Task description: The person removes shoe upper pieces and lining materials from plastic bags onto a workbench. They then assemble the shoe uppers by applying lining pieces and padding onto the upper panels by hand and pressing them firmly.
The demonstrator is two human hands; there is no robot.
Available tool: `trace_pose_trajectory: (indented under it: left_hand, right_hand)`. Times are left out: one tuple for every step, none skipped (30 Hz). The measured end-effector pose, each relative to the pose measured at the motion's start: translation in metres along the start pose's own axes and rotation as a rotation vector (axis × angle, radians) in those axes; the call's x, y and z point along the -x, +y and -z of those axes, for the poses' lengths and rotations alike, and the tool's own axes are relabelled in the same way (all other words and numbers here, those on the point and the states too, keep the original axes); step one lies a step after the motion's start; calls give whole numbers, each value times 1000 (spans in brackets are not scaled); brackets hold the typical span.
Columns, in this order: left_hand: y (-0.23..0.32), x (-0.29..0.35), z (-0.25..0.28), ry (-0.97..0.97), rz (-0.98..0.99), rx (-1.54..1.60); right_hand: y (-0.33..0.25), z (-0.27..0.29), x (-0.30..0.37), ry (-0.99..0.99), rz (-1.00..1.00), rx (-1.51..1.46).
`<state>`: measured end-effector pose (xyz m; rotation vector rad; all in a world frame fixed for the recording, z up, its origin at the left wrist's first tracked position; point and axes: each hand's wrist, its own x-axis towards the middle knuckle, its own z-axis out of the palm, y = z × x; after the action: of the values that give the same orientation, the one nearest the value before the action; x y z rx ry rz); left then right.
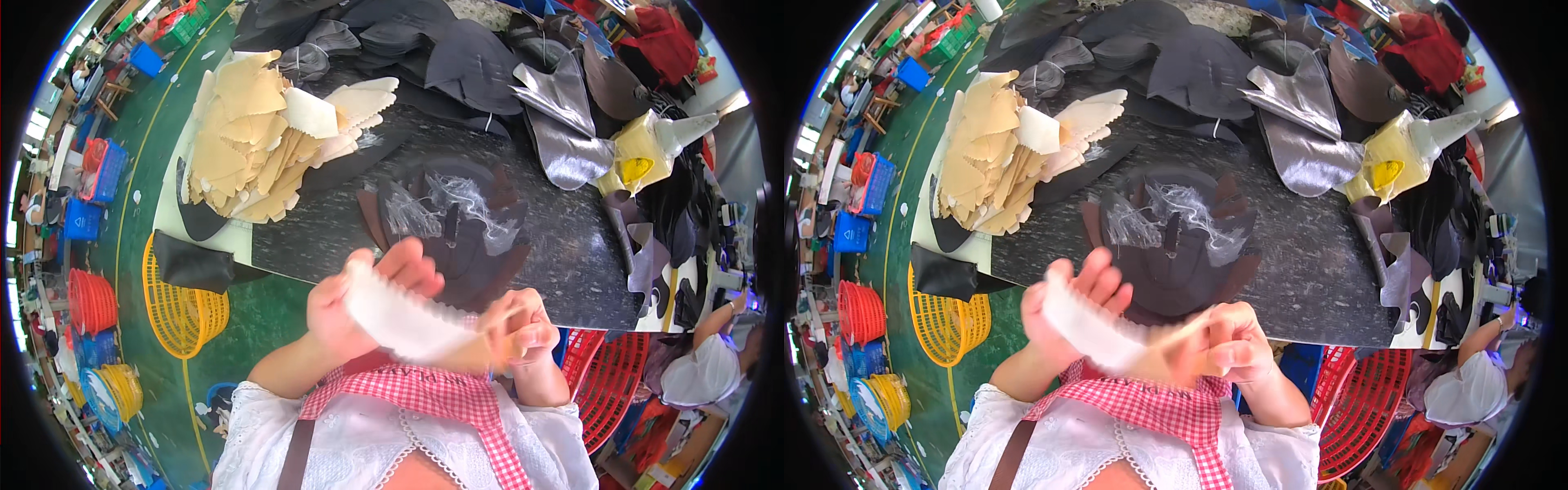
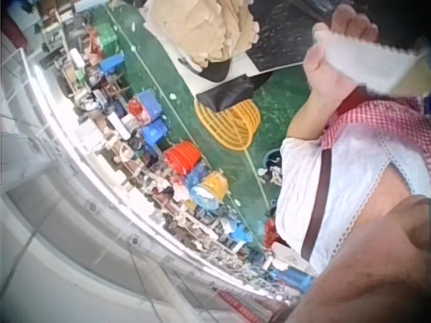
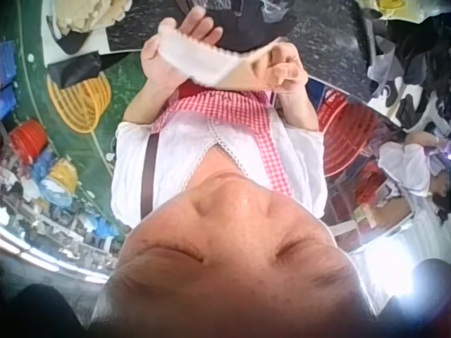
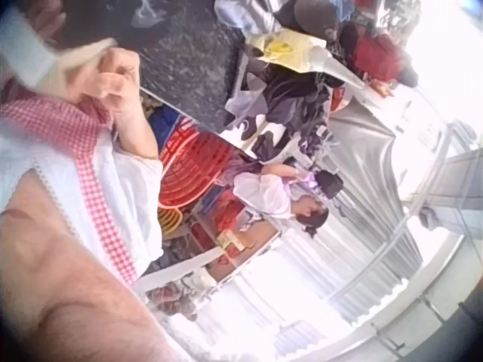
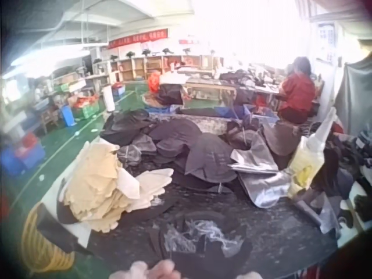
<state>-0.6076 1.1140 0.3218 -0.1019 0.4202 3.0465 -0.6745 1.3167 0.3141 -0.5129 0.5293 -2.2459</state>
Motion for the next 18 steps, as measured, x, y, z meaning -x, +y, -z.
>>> trace_pose_trajectory:
  left_hand:
    - [2, -5, 5, -418, 8, 146]
    - [4, 0, -1, -592, -64, 212]
    - [28, -7, -1, -794, -40, 26]
    - [54, -13, 3, -992, -20, -166]
    - [58, -3, 3, -816, -144, -369]
    - [62, -7, 12, -734, -85, -690]
    - [56, -13, 6, -694, 14, -926]
    - [46, -19, -3, -646, 115, -1160]
    - [32, -26, -10, -659, 184, -1368]
    - [19, -28, -13, -591, 287, -1319]
    - [20, -33, -8, -504, 235, -1428]
    - [26, -41, -3, -406, 186, -1536]
    - [40, -47, 0, -290, 210, -1512]
    - [52, -52, 3, -174, 232, -1487]
    - [53, -57, 9, -120, 206, -1426]
    - [51, -61, 13, -67, 177, -1367]
    - [50, -64, 13, -99, 165, -1442]
    - [49, -66, 14, -101, 165, -1444]
  right_hand:
    - [0, 1, 9, 187, -8, 150]
    - [-8, 0, 15, 268, -118, 502]
    - [-21, -5, 15, 240, -258, 851]
    - [-33, -5, 15, 196, -401, 1199]
    - [-40, 1, 19, 22, -424, 1395]
    - [-41, 3, 24, -78, -388, 1482]
    - [-35, -3, 17, -130, -241, 1412]
    - [-27, -10, 8, -181, -95, 1338]
    - [-22, -15, 5, -167, -158, 1363]
    - [-19, -18, 8, -130, -129, 1617]
    - [-17, -12, 9, 3, -44, 1566]
    - [-17, -3, 9, 132, 38, 1501]
    - [-24, 5, 5, 280, 57, 1419]
    - [-31, 13, -3, 334, 121, 1523]
    - [-34, 24, -8, 320, 120, 1636]
    - [-34, 33, -10, 303, 122, 1750]
    - [-31, 37, -10, 309, 122, 1749]
    - [-29, 42, -11, 309, 99, 1766]
